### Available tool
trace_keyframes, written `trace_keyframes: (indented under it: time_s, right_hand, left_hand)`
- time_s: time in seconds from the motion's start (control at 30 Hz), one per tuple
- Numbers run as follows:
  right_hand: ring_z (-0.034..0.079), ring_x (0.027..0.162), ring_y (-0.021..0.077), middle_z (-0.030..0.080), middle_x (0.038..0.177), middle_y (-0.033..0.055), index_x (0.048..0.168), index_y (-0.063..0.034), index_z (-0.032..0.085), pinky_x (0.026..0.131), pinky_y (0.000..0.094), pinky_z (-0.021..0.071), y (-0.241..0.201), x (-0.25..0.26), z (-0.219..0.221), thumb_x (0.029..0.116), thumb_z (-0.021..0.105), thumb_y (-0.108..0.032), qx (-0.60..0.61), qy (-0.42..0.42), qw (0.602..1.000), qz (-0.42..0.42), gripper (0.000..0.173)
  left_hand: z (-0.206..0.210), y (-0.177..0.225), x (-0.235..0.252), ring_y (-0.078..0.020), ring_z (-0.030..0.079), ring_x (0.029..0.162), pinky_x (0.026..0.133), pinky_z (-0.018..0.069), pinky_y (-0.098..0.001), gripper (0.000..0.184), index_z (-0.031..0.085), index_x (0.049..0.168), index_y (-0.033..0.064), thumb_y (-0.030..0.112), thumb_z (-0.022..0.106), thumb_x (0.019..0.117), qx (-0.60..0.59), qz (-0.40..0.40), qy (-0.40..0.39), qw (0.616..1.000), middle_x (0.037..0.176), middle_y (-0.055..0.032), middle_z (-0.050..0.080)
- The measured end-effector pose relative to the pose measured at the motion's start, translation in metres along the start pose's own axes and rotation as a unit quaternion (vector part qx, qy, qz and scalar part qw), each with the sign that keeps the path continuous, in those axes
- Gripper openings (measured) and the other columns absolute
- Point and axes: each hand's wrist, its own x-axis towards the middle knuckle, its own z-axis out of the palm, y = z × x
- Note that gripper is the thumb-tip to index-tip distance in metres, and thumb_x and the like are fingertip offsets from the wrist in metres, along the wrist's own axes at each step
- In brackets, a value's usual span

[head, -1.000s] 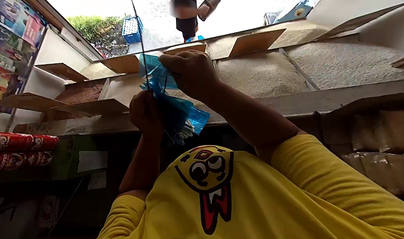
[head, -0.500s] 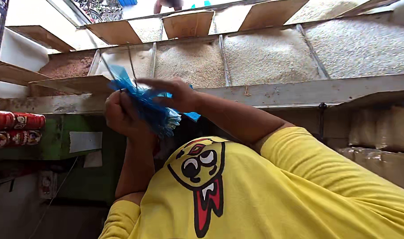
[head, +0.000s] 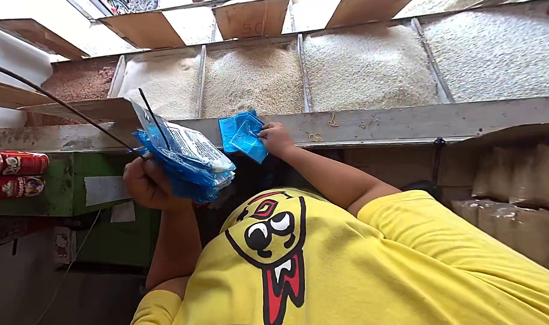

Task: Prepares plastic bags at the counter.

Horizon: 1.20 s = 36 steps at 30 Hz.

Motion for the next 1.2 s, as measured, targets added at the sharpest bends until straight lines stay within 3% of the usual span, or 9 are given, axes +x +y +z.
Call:
trace_keyframes:
  time_s: [0.1, 0.2, 0.33, 0.43, 0.5, 0.67, 0.87, 1.07, 1.2]
  right_hand:
    - [0.056, 0.128, 0.0380, 0.064, 0.133, 0.0171, 0.111, -0.0043, 0.076, 0.107, 0.0564, 0.0463, 0.002, 0.006, 0.000, 0.0988, 0.059, -0.010, -0.012, 0.013, 1.000, -0.002, 0.021]
    - [0.058, 0.128, 0.0407, 0.066, 0.129, 0.0224, 0.126, 0.0008, 0.065, 0.107, 0.0587, 0.0462, -0.013, 0.007, -0.015, 0.1061, 0.045, -0.013, -0.012, 0.034, 0.999, 0.032, 0.032]
    - [0.069, 0.108, 0.0413, 0.067, 0.115, 0.0260, 0.131, 0.0022, 0.052, 0.092, 0.0578, 0.0550, -0.051, 0.011, -0.067, 0.1105, 0.034, -0.014, 0.061, 0.064, 0.996, 0.004, 0.032]
    - [0.067, 0.098, 0.0305, 0.065, 0.107, 0.0194, 0.125, 0.0022, 0.055, 0.090, 0.0505, 0.0536, -0.080, 0.011, -0.106, 0.1113, 0.040, -0.024, 0.162, 0.031, 0.980, -0.111, 0.033]
    - [0.065, 0.084, 0.0191, 0.064, 0.096, 0.0117, 0.123, 0.0002, 0.055, 0.080, 0.0410, 0.0558, -0.102, 0.004, -0.133, 0.1051, 0.058, -0.031, 0.220, -0.020, 0.960, -0.173, 0.036]
    - [0.061, 0.074, 0.0036, 0.065, 0.084, 0.0004, 0.101, -0.0020, 0.066, 0.071, 0.0221, 0.0546, -0.146, -0.016, -0.188, 0.0889, 0.071, 0.000, 0.310, -0.060, 0.903, -0.291, 0.013]
    - [0.070, 0.076, 0.0079, 0.073, 0.085, 0.0002, 0.098, -0.0014, 0.070, 0.074, 0.0266, 0.0613, -0.185, -0.041, -0.218, 0.0909, 0.067, 0.006, 0.450, -0.044, 0.853, -0.261, 0.011]
    - [0.072, 0.077, 0.0087, 0.074, 0.086, 0.0014, 0.099, -0.0008, 0.072, 0.075, 0.0270, 0.0629, -0.202, -0.061, -0.221, 0.0930, 0.068, 0.004, 0.429, 0.009, 0.854, -0.294, 0.008]
    - [0.070, 0.090, 0.0026, 0.076, 0.101, 0.0025, 0.102, -0.0041, 0.077, 0.084, 0.0204, 0.0578, -0.205, -0.077, -0.217, 0.0937, 0.071, -0.008, 0.194, 0.146, 0.890, -0.387, 0.011]
  left_hand:
    - [0.008, 0.003, -0.010, 0.0015, 0.059, 0.090, 0.081, 0.0500, -0.0190, 0.017, 0.061, 0.109, 0.0114, 0.019, 0.046, 0.1099, -0.015, -0.009, -0.014, 1.000, 0.096, 0.0065, 0.061]
    - [0.017, 0.009, -0.015, 0.0026, 0.059, 0.089, 0.080, 0.0511, -0.0177, 0.016, 0.063, 0.110, 0.0121, 0.018, 0.048, 0.1093, -0.043, -0.019, -0.019, 0.999, 0.096, 0.0085, 0.062]
    - [0.023, 0.013, -0.017, 0.0021, 0.059, 0.087, 0.078, 0.0508, -0.0181, 0.015, 0.063, 0.109, 0.0138, 0.022, 0.050, 0.1088, -0.058, -0.013, -0.028, 0.998, 0.094, 0.0089, 0.062]
    - [0.027, 0.018, -0.013, 0.0017, 0.059, 0.086, 0.078, 0.0514, -0.0179, 0.016, 0.063, 0.106, 0.0134, 0.023, 0.050, 0.1087, -0.069, 0.009, -0.031, 0.997, 0.093, 0.0078, 0.061]
    - [0.029, 0.021, -0.009, 0.0012, 0.060, 0.085, 0.078, 0.0521, -0.0184, 0.016, 0.062, 0.105, 0.0127, 0.024, 0.051, 0.1085, -0.062, 0.021, -0.031, 0.997, 0.092, 0.0068, 0.061]
    - [0.035, 0.034, 0.004, -0.0034, 0.060, 0.083, 0.078, 0.0525, -0.0216, 0.021, 0.065, 0.104, 0.0055, 0.021, 0.051, 0.1084, -0.031, 0.032, -0.025, 0.999, 0.090, 0.0002, 0.062]
    - [0.041, 0.050, 0.020, -0.0065, 0.063, 0.084, 0.080, 0.0543, -0.0222, 0.020, 0.065, 0.101, 0.0000, 0.014, 0.052, 0.1069, -0.016, 0.062, -0.020, 0.998, 0.089, -0.0056, 0.065]
    - [0.043, 0.064, 0.027, -0.0066, 0.061, 0.078, 0.075, 0.0529, -0.0208, 0.019, 0.066, 0.099, -0.0026, 0.011, 0.054, 0.1052, -0.011, 0.057, -0.025, 0.998, 0.085, -0.0065, 0.064]
    - [0.041, 0.070, 0.026, -0.0051, 0.060, 0.076, 0.073, 0.0523, -0.0198, 0.018, 0.066, 0.099, -0.0027, 0.010, 0.054, 0.1052, -0.017, 0.048, -0.026, 0.998, 0.083, -0.0052, 0.063]
